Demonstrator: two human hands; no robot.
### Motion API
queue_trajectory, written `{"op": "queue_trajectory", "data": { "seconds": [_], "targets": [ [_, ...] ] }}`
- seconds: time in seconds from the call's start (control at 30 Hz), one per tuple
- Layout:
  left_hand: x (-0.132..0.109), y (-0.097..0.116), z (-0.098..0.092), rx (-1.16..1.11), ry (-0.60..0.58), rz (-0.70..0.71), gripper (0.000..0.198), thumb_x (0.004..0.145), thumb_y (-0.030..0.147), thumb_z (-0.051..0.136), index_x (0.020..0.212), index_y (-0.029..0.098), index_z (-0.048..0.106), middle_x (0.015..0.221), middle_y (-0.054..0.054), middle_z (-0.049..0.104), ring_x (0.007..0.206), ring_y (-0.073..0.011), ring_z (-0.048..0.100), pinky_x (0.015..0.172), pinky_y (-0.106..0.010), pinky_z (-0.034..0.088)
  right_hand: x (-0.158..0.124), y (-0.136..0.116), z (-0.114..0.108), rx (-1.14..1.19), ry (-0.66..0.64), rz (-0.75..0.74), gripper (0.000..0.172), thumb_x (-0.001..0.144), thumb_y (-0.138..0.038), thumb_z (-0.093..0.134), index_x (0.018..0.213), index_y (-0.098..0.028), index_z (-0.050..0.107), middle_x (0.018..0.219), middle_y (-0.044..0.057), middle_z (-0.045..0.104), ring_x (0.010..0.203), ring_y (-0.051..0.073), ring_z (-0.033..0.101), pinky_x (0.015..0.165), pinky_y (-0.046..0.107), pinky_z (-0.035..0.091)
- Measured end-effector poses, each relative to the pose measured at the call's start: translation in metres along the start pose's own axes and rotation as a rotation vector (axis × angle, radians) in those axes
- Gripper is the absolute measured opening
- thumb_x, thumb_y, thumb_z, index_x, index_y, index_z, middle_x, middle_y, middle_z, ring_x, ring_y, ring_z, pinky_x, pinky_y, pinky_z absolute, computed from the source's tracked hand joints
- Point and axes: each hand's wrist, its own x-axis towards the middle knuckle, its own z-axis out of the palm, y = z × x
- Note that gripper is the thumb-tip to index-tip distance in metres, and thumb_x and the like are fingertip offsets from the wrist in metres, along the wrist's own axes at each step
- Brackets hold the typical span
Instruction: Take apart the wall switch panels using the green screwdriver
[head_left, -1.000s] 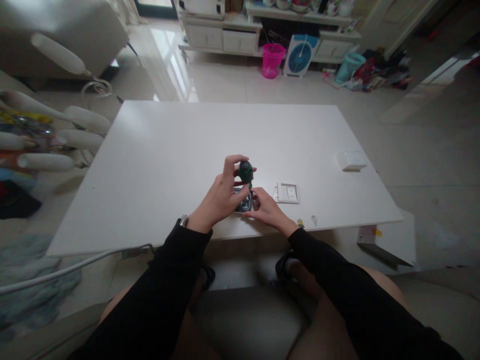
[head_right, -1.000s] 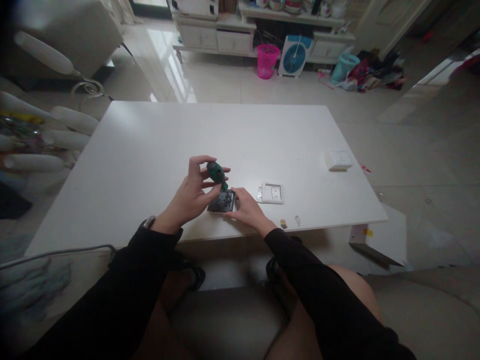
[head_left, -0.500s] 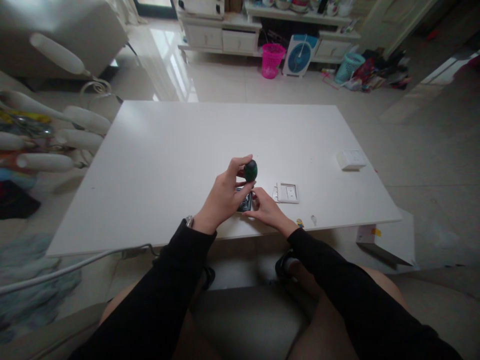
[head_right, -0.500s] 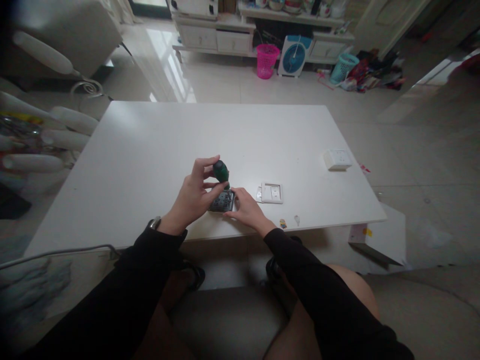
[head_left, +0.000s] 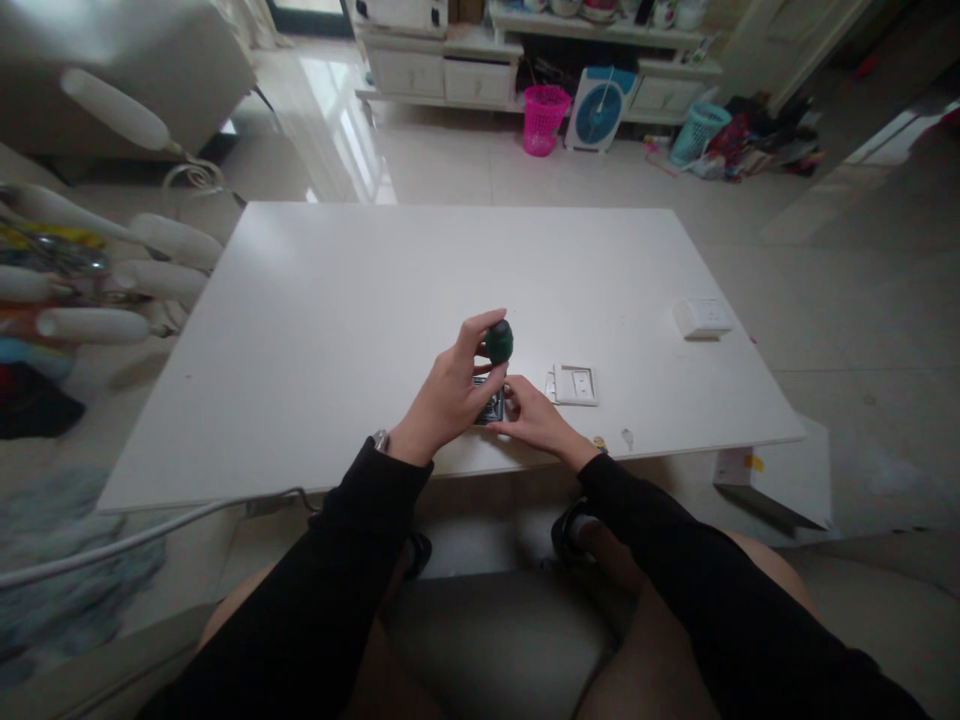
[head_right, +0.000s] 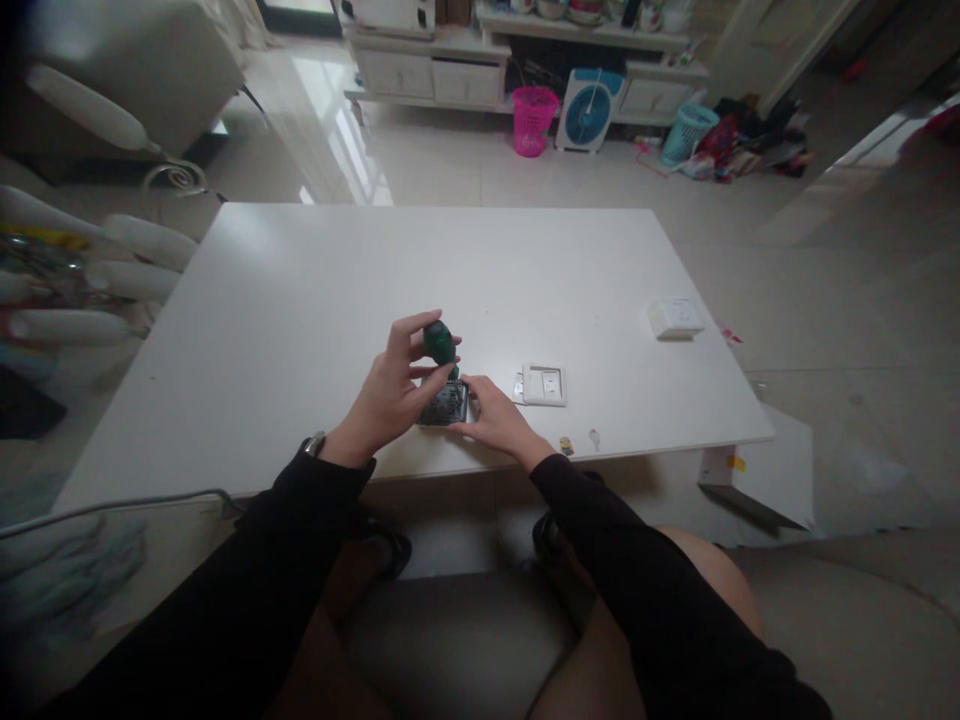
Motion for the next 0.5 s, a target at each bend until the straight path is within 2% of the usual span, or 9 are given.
{"op": "queue_trajectory", "data": {
  "seconds": [0.33, 0.5],
  "targets": [
    [0.0006, 0.0011, -0.0002, -0.027, -0.009, -0.009, 0.068, 0.093, 0.01, 0.055, 0.154, 0.032, 0.033, 0.13, -0.011, 0.067, 0.103, -0.0193, 0.073, 0.086, -0.037, 0.067, -0.0007, -0.0017, 0.001, -0.01, -0.004, 0.001, 0.072, 0.075, -0.035, 0.09, 0.136, -0.025, 0.054, 0.128, 0.011, 0.064, 0.113, 0.029, 0.064, 0.098, 0.049, 0.054],
    [0.0004, -0.0007, 0.0002, -0.004, -0.018, 0.006, 0.071, 0.093, 0.009, 0.052, 0.156, 0.032, 0.029, 0.124, -0.011, 0.065, 0.1, -0.0188, 0.072, 0.085, -0.037, 0.067, -0.0009, -0.0031, 0.0003, -0.004, -0.007, 0.004, 0.072, 0.075, -0.035, 0.09, 0.137, -0.026, 0.053, 0.128, 0.011, 0.064, 0.111, 0.029, 0.064, 0.098, 0.049, 0.054]
  ]
}}
